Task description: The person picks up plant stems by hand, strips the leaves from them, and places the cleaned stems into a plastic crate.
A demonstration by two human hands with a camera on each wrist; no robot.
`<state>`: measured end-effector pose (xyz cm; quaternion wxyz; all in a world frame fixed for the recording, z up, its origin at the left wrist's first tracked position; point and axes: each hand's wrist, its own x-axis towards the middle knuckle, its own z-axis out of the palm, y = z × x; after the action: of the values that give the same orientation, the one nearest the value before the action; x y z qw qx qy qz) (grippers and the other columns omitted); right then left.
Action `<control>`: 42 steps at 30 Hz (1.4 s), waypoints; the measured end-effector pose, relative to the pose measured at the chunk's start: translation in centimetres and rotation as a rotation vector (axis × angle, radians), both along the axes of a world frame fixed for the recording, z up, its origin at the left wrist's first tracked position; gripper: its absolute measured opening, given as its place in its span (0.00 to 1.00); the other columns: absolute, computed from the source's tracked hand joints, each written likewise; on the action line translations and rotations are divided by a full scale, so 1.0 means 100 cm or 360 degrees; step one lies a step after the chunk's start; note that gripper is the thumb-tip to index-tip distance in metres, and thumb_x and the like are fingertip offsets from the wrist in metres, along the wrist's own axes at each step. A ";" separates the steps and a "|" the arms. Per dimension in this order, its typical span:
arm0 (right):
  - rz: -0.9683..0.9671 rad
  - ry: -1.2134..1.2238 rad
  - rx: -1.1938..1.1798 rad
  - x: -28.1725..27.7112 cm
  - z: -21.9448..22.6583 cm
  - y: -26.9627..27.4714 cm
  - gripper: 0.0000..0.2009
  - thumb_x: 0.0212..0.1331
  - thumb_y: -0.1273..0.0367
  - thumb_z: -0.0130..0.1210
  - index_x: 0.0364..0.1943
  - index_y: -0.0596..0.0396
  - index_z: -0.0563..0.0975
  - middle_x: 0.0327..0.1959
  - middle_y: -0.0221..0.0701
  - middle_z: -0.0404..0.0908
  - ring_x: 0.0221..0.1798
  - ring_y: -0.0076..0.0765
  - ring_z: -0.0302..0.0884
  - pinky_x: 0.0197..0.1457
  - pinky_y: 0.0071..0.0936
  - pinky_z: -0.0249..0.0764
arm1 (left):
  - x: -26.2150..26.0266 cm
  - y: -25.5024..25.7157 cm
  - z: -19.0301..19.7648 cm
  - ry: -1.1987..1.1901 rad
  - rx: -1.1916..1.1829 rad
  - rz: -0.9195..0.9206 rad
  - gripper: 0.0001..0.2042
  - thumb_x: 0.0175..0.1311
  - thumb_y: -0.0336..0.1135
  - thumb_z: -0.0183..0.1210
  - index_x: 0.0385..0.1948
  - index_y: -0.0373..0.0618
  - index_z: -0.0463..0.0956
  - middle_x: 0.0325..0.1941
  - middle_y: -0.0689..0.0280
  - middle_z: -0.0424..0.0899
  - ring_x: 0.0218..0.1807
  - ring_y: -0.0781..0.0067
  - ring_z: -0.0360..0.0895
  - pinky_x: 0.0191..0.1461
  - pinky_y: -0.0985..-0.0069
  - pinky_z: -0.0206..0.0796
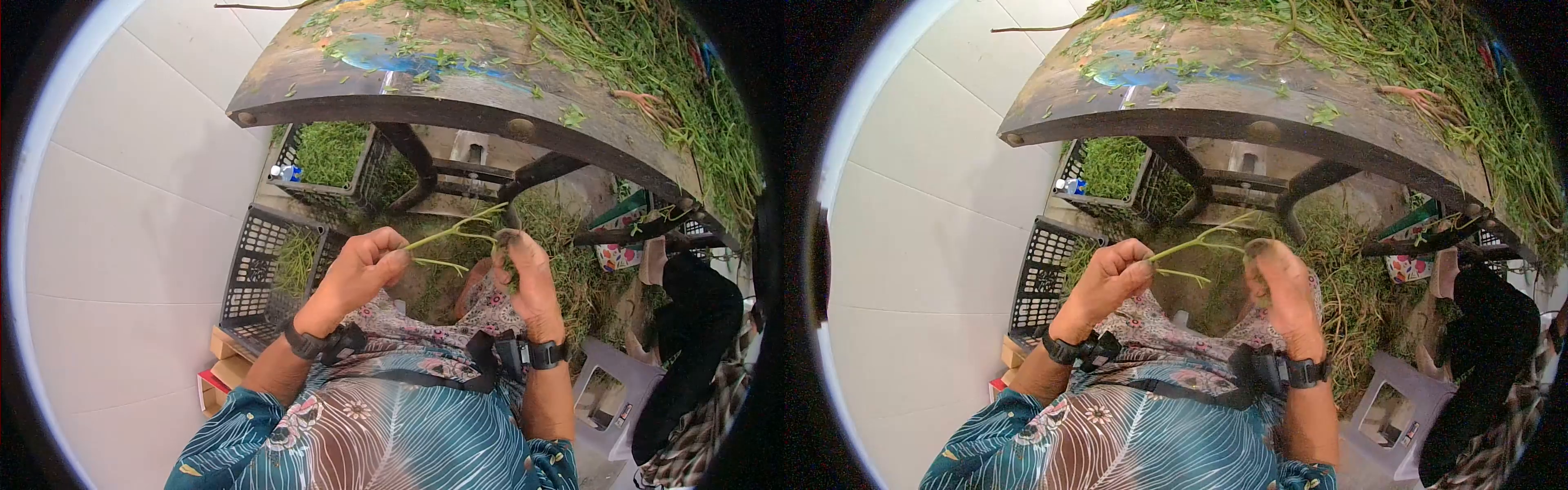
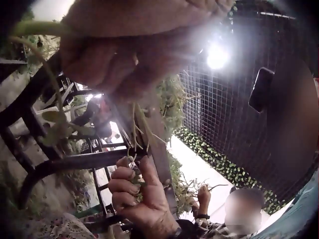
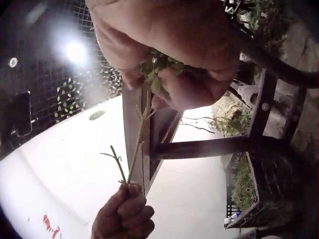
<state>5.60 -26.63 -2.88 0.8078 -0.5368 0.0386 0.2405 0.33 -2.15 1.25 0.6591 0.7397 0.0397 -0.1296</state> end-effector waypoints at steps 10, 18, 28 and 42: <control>-0.0010 -0.0120 -0.0721 -0.005 0.012 0.008 0.10 0.57 0.66 0.48 0.38 0.58 0.74 0.24 0.26 0.73 0.24 0.18 0.67 0.26 0.17 0.63 | -0.005 0.002 0.005 -0.0002 0.0067 -0.0146 0.07 0.61 0.33 0.51 0.27 0.40 0.70 0.18 0.75 0.68 0.21 0.88 0.61 0.25 0.86 0.56; -0.0731 0.0016 -0.0486 0.025 -0.026 -0.025 0.07 0.59 0.65 0.48 0.30 0.52 0.69 0.24 0.24 0.68 0.22 0.19 0.60 0.21 0.18 0.57 | -0.009 -0.004 0.007 0.0021 -0.0093 -0.0085 0.07 0.61 0.33 0.51 0.27 0.40 0.69 0.17 0.76 0.67 0.19 0.89 0.60 0.21 0.86 0.52; -0.0580 0.0807 0.0945 0.023 -0.014 -0.005 0.08 0.65 0.65 0.42 0.38 0.54 0.64 0.30 0.28 0.67 0.31 0.25 0.64 0.21 0.21 0.62 | -0.010 0.051 -0.025 0.0572 -0.1247 0.0649 0.06 0.65 0.36 0.48 0.29 0.49 0.66 0.18 0.74 0.66 0.15 0.87 0.51 0.16 0.86 0.44; -0.0474 0.1176 0.0218 0.009 -0.099 0.030 0.09 0.64 0.64 0.44 0.35 0.56 0.68 0.29 0.32 0.74 0.31 0.33 0.72 0.28 0.25 0.71 | -0.046 0.091 -0.054 0.0309 -0.1223 0.0805 0.09 0.66 0.41 0.47 0.36 0.47 0.68 0.25 0.68 0.74 0.24 0.79 0.71 0.26 0.81 0.66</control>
<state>6.51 -23.68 -12.80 0.7995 -0.3476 0.3876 0.2995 -4.28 6.91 -4.14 0.8893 0.3936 0.2294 -0.0387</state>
